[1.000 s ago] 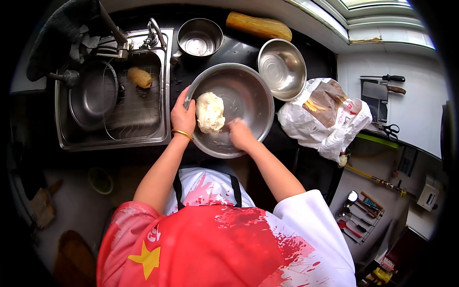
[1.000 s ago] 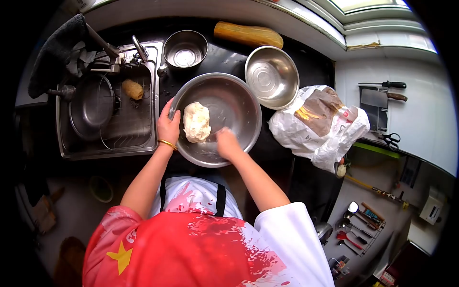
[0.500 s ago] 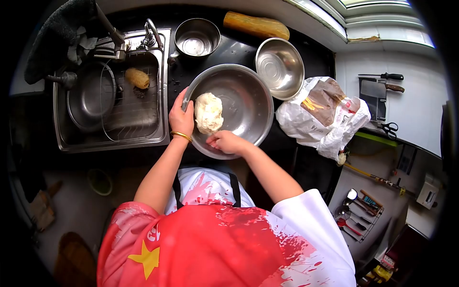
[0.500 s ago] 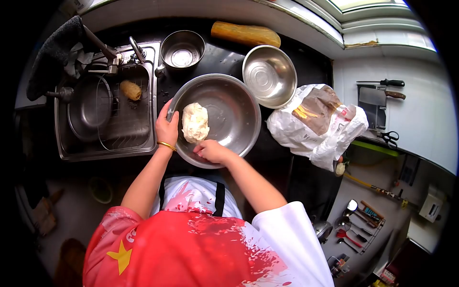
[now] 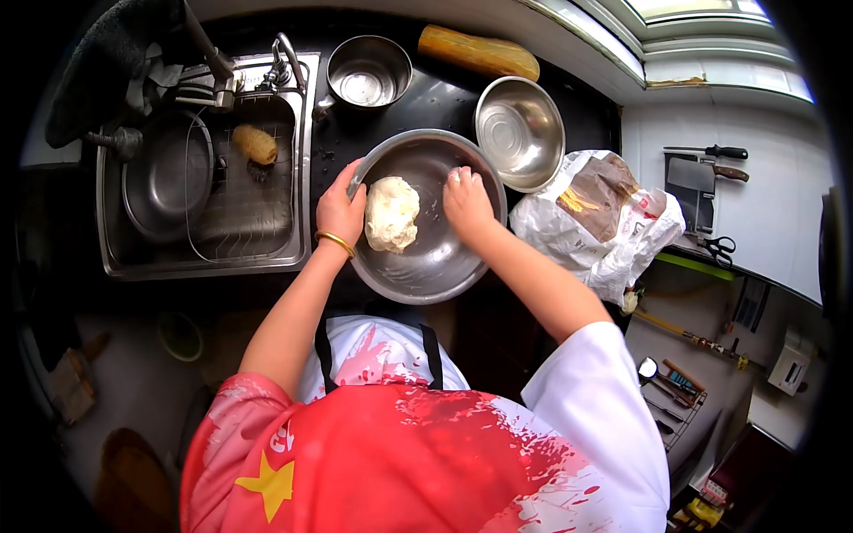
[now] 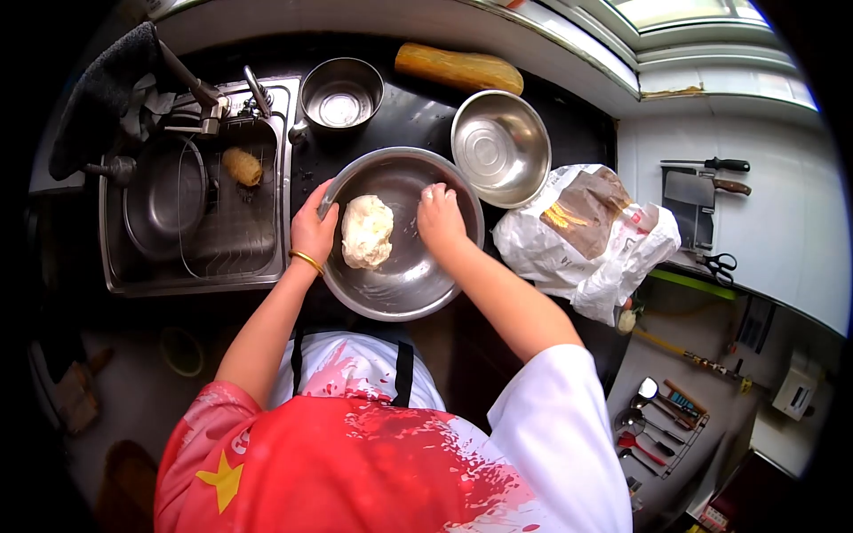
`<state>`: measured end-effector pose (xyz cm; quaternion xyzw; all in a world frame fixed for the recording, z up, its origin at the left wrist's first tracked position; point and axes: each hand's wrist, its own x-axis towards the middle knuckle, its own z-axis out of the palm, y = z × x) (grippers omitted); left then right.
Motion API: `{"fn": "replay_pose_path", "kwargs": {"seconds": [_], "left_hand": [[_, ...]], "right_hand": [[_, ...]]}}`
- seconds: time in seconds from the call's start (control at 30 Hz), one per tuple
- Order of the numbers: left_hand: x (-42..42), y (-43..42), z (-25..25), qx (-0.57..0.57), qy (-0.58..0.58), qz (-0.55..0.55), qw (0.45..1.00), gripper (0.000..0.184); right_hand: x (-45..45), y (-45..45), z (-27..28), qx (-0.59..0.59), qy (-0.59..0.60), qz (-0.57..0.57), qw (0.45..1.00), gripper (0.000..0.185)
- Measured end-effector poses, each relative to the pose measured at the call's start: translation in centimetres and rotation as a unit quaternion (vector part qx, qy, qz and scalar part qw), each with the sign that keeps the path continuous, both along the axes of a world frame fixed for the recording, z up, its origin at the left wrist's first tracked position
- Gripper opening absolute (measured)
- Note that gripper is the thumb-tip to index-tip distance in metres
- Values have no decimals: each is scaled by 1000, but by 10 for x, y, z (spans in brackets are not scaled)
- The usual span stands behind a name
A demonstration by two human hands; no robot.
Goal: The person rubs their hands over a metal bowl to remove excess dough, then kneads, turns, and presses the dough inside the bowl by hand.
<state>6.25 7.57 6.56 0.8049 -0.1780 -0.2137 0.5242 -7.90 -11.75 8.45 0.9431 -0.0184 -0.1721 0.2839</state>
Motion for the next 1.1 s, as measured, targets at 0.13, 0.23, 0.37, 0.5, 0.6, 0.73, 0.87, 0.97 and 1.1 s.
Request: {"fn": "replay_pose_path", "kwargs": {"seconds": [0.13,0.23,0.37,0.5,0.6,0.73,0.87,0.97,1.1], "left_hand": [[1,-3,-3,-15,-1,3,1000,40],[1,-3,1,14,11,1,1000,41],[5,-5,6,38,41,-18,998,40],[1,-9,5,23,42,-10,999,40],[2,-8,7,39,45,-17,998,40],[1,-9,3,11,18,-5,1000,40],[-4,-11,4,24,32,0,999,41],[-2,-10,3,18,32,-1,999,41],[1,-12,-2,6,11,-11,1000,41]], "right_hand": [[-42,5,-24,14,195,-100,976,31],[-23,20,0,58,281,-161,944,34],[-19,-5,8,-14,104,12,994,35],[-45,16,-11,82,243,-172,951,31],[-24,20,19,50,220,-136,965,32],[-37,3,8,-21,136,-40,990,31],[-35,23,8,138,313,-251,905,32],[-36,0,11,-21,145,-75,986,38],[-38,7,20,13,279,-136,951,38]]}}
